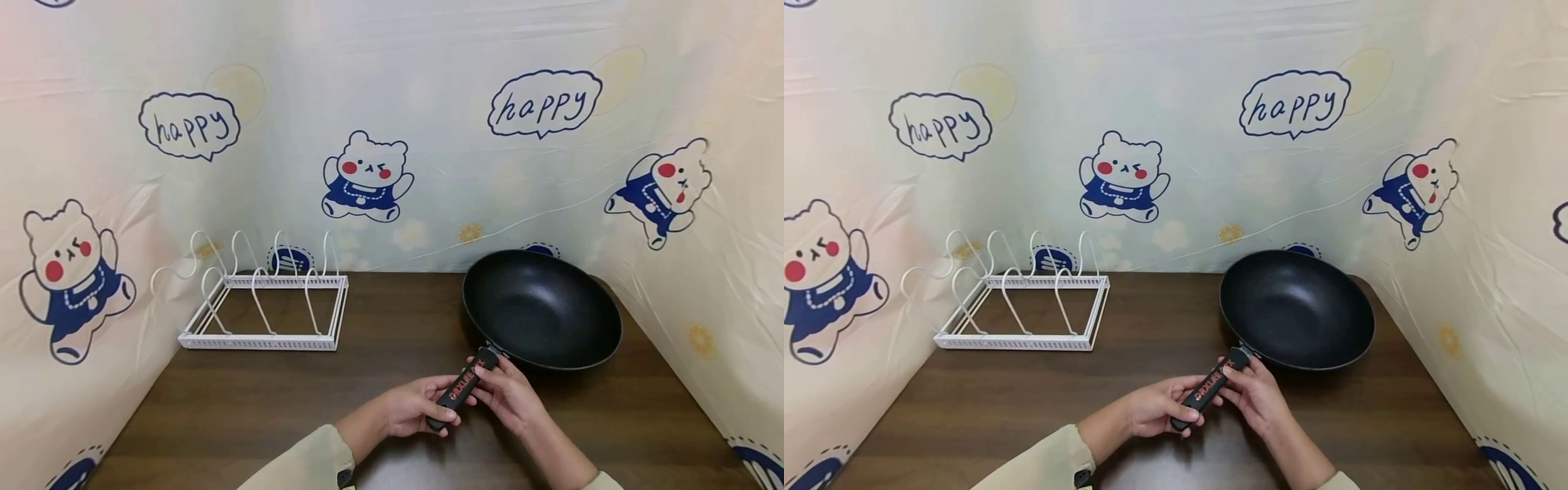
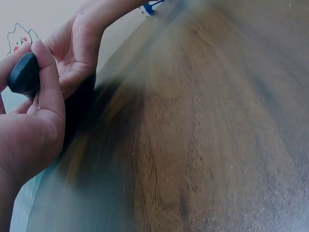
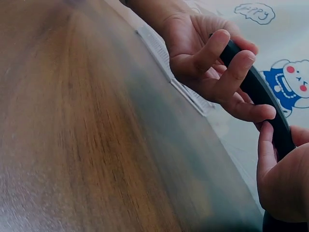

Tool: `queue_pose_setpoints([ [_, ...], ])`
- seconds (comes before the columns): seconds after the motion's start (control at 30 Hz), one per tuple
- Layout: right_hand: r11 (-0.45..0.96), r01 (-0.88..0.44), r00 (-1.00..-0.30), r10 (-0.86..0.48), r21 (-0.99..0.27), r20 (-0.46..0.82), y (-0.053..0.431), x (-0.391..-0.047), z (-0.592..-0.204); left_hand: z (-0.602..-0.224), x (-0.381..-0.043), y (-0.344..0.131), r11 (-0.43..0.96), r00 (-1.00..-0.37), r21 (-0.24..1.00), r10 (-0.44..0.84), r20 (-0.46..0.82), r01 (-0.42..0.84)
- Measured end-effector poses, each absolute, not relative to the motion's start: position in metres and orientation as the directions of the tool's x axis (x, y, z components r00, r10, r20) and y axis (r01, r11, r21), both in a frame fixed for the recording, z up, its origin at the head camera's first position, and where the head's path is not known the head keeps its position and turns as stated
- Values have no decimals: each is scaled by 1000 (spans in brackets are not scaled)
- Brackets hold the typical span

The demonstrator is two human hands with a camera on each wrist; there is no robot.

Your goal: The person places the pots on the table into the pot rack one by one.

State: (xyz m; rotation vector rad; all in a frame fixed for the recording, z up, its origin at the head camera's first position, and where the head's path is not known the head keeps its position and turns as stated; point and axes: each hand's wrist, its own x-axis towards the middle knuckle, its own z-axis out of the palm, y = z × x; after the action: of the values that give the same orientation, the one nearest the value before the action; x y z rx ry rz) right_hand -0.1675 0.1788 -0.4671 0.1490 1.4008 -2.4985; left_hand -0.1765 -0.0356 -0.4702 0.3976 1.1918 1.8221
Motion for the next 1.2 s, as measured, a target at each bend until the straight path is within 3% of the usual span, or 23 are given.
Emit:
queue_pose_setpoints([
  [0.4,-480,260,-963,-196,-838,-186,176,-162,-468,-479,-169,-39,-155,-558,866,814,-160,-475],
  [1.2,-330,51,-968,-248,-943,34,174,-159,-450,-478,-150,-37,-280,-537,865,844,15,-416],
])
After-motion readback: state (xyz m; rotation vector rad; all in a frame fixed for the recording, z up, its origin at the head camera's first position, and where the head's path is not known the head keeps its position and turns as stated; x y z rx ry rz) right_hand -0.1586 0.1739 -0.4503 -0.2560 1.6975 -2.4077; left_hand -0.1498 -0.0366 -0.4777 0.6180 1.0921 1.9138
